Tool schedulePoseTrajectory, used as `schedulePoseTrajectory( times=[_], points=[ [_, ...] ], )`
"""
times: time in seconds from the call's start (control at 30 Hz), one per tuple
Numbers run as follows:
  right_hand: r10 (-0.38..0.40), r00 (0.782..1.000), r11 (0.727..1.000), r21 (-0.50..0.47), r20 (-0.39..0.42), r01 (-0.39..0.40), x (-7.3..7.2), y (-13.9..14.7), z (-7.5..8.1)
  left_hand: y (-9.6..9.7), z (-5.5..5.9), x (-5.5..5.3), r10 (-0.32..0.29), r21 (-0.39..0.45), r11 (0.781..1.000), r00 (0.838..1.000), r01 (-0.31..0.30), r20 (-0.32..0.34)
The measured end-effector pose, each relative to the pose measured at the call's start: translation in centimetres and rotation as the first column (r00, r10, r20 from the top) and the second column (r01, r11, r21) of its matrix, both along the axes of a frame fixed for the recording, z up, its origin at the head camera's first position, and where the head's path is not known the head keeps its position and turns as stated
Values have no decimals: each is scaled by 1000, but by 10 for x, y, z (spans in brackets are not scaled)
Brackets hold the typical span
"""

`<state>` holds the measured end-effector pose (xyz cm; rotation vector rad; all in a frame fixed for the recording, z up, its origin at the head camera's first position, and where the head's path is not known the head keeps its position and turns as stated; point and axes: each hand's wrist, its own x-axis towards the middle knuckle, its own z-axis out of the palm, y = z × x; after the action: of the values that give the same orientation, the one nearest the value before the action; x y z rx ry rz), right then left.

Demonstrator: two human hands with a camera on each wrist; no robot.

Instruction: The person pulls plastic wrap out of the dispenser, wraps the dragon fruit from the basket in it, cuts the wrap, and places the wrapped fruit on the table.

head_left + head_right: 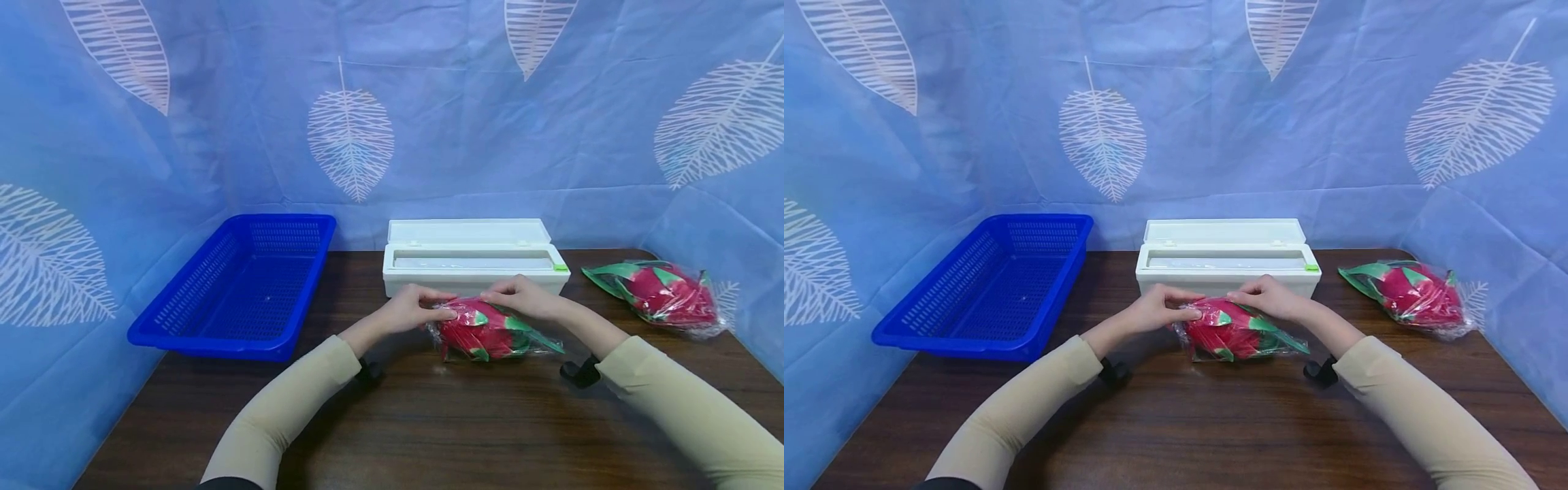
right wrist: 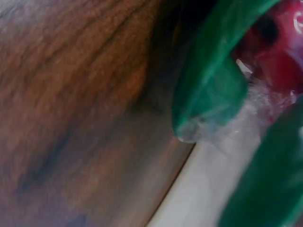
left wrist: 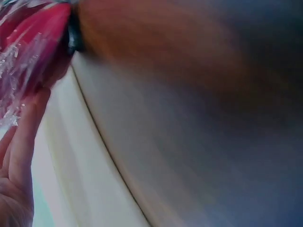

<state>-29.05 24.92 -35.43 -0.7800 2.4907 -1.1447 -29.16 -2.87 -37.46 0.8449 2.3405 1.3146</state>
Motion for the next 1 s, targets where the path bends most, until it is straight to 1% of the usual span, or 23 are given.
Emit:
schedulePoseTrajectory(
  times=[0.07,0.13,0.23,0.33,0.4,0.47,0.53,0.6,0.63,0.7,0.77,0.83,0.87,0.93,1.0],
  points=[
    [8,1000,1000,-2,-11,-8,-1,0,-2,0,-1,0,-6,-7,1000,1000,6,9],
    [-2,1000,1000,1,-24,2,-2,0,-2,0,-1,0,-14,-18,1000,1000,14,-3],
    [-18,999,999,30,-37,19,0,0,-1,0,-1,-1,-44,-52,998,997,40,-69],
    [-49,997,996,67,-53,53,8,4,2,-5,1,1,-67,-81,995,987,56,-146],
    [-86,993,992,86,-77,93,17,9,5,-12,3,3,-84,-75,995,974,69,-211],
    [-129,987,985,100,-98,139,27,18,10,-20,5,6,-112,-55,993,955,101,-275],
    [-147,982,983,97,-115,159,37,28,13,-27,6,7,-151,-33,988,926,149,-347],
    [-145,984,984,91,-108,155,48,41,15,-31,5,6,-196,-18,979,900,205,-389],
    [-127,986,987,88,-104,137,52,48,14,-32,5,6,-210,-15,975,893,223,-397],
    [-97,991,991,81,-92,105,62,59,13,-33,4,7,-226,1,969,893,245,-390],
    [-80,995,992,90,-52,85,70,67,9,-32,4,7,-226,9,969,898,247,-377],
    [-72,997,992,103,-15,74,74,71,4,-32,4,7,-208,7,974,901,228,-381],
    [-74,997,990,117,-12,75,76,72,2,-31,3,7,-199,3,976,900,218,-388],
    [-67,998,986,151,-7,68,79,72,-2,-29,3,7,-182,-25,981,885,190,-428],
    [-52,998,981,183,-39,58,80,71,-5,-28,3,6,-177,-57,984,862,171,-474]
  ],
)
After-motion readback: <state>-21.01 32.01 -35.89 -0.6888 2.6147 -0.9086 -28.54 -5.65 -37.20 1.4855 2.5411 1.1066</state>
